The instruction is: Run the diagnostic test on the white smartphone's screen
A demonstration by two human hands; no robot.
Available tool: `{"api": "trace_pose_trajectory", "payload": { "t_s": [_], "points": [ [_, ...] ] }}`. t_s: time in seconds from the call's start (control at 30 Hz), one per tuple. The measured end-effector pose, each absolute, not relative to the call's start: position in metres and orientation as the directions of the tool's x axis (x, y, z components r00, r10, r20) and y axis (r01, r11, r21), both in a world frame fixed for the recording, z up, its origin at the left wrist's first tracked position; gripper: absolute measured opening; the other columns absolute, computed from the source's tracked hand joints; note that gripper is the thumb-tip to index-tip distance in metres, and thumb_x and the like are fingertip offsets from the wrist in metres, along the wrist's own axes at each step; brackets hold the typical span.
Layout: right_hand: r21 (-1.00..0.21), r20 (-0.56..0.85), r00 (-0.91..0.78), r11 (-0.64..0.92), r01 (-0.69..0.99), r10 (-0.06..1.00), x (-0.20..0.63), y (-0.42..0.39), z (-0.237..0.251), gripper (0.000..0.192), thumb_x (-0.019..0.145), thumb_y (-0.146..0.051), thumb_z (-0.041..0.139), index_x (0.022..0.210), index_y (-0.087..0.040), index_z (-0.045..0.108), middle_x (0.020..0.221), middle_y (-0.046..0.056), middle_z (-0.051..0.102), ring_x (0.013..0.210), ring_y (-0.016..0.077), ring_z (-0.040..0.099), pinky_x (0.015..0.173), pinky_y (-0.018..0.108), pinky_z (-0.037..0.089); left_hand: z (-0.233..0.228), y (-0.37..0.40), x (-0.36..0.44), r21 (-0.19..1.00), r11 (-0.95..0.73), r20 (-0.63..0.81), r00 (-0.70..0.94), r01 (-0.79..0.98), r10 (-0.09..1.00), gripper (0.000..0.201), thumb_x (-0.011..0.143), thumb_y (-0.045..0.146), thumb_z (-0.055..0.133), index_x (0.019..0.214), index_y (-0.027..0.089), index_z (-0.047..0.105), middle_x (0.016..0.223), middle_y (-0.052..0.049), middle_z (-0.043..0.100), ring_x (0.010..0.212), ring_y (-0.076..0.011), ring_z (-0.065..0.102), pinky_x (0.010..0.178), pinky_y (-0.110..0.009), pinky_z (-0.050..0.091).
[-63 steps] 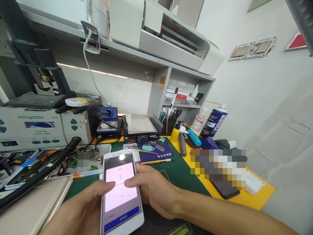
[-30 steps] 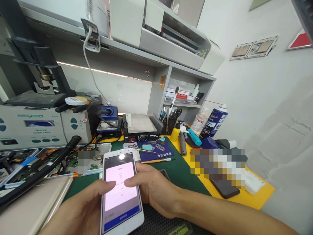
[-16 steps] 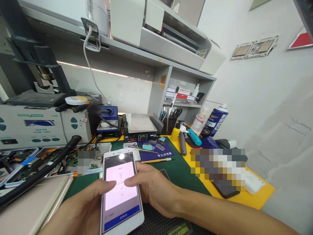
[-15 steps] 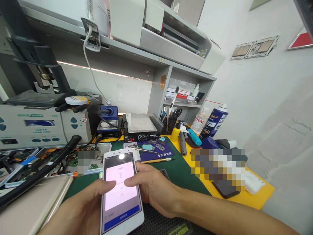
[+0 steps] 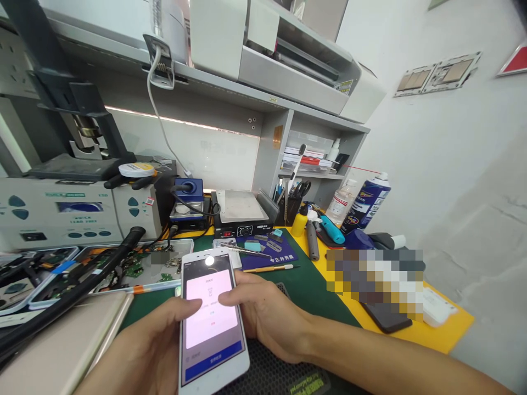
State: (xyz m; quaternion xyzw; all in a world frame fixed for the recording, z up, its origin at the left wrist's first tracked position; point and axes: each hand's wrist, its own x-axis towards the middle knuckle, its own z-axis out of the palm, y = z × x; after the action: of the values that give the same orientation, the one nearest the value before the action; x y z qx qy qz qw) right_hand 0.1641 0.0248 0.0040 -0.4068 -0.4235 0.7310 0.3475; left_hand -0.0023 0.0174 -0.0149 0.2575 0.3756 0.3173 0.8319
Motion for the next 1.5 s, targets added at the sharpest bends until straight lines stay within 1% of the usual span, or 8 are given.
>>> {"api": "trace_pose_trajectory", "payload": {
  "t_s": [0.13,0.33,0.5,0.63,0.87,1.2,1.37,1.5],
  "points": [
    [-0.903,-0.286,-0.436,-0.392,-0.174,0.853,0.166,0.025,0.003,0.043,0.068,-0.036,0.063,0.106,-0.018,0.07,0.085,0.005,0.07,0.063,0.0141,0.054,0.068,0.029,0.042,-0.016,0.017,-0.003,0.68,0.653,-0.459,0.501,-0.333,0.733,0.082,0.08,0.037,0.071,0.15,0.016,0.036,0.089,-0.014,0.077,0.066,-0.0294,0.069,0.05,-0.04,0.057],
    [-0.904,-0.286,-0.449,-0.394,-0.168,0.847,0.164,0.025,0.003,0.045,0.061,-0.028,0.066,0.105,-0.019,0.071,0.089,0.005,0.071,0.068,0.0157,0.057,0.069,0.03,0.043,0.0,0.011,0.0,0.693,0.648,-0.47,0.484,-0.316,0.738,0.073,0.082,0.035,0.065,0.147,0.018,0.038,0.117,-0.016,0.074,0.071,-0.027,0.068,0.051,-0.039,0.055],
    [-0.91,-0.284,-0.435,-0.383,-0.159,0.855,0.165,0.026,-0.001,0.046,0.061,-0.022,0.067,0.106,-0.02,0.071,0.086,0.003,0.071,0.067,0.0148,0.058,0.072,0.033,0.046,0.019,0.005,0.007,0.741,0.619,-0.511,0.379,-0.261,0.771,0.072,0.08,0.026,0.059,0.146,0.012,0.035,0.107,-0.016,0.076,0.07,-0.0279,0.067,0.05,-0.036,0.05],
    [-0.911,-0.28,-0.431,-0.379,-0.162,0.858,0.166,0.027,-0.003,0.046,0.06,-0.021,0.065,0.105,-0.02,0.07,0.084,0.002,0.071,0.066,0.0151,0.058,0.073,0.035,0.046,0.023,0.003,0.008,0.757,0.606,-0.5,0.38,-0.245,0.778,0.068,0.082,0.027,0.056,0.145,0.011,0.037,0.104,-0.016,0.077,0.066,-0.026,0.065,0.051,-0.035,0.049],
    [-0.909,-0.266,-0.443,-0.376,-0.181,0.856,0.165,0.026,-0.001,0.042,0.059,-0.021,0.066,0.101,-0.02,0.07,0.084,0.002,0.069,0.069,0.0154,0.059,0.073,0.033,0.045,0.025,0.002,0.009,0.746,0.61,-0.499,0.383,-0.266,0.777,0.066,0.083,0.028,0.057,0.145,0.015,0.038,0.117,-0.015,0.074,0.079,-0.0292,0.069,0.051,-0.034,0.049],
    [-0.911,-0.266,-0.439,-0.373,-0.177,0.858,0.165,0.027,-0.002,0.037,0.062,-0.024,0.065,0.099,-0.019,0.067,0.074,0.0,0.065,0.066,0.0159,0.058,0.074,0.034,0.045,0.027,0.002,0.01,0.75,0.6,-0.485,0.386,-0.278,0.785,0.061,0.088,0.032,0.055,0.144,0.013,0.042,0.098,-0.013,0.076,0.069,-0.0288,0.067,0.051,-0.038,0.052],
    [-0.907,-0.274,-0.431,-0.38,-0.181,0.86,0.164,0.026,-0.001,0.038,0.063,-0.027,0.064,0.101,-0.018,0.066,0.075,0.001,0.065,0.066,0.0167,0.058,0.072,0.032,0.044,0.032,0.002,0.011,0.745,0.601,-0.487,0.38,-0.29,0.787,0.06,0.088,0.03,0.055,0.144,0.011,0.043,0.101,-0.015,0.076,0.074,-0.0323,0.069,0.048,-0.036,0.049],
    [-0.902,-0.279,-0.43,-0.388,-0.189,0.859,0.163,0.026,-0.002,0.038,0.067,-0.028,0.062,0.104,-0.018,0.065,0.075,0.001,0.064,0.066,0.0162,0.057,0.072,0.032,0.043,0.032,0.001,0.01,0.752,0.592,-0.478,0.378,-0.291,0.793,0.06,0.089,0.031,0.056,0.145,0.013,0.043,0.099,-0.013,0.076,0.07,-0.0292,0.068,0.047,-0.038,0.052]
  ]
}}
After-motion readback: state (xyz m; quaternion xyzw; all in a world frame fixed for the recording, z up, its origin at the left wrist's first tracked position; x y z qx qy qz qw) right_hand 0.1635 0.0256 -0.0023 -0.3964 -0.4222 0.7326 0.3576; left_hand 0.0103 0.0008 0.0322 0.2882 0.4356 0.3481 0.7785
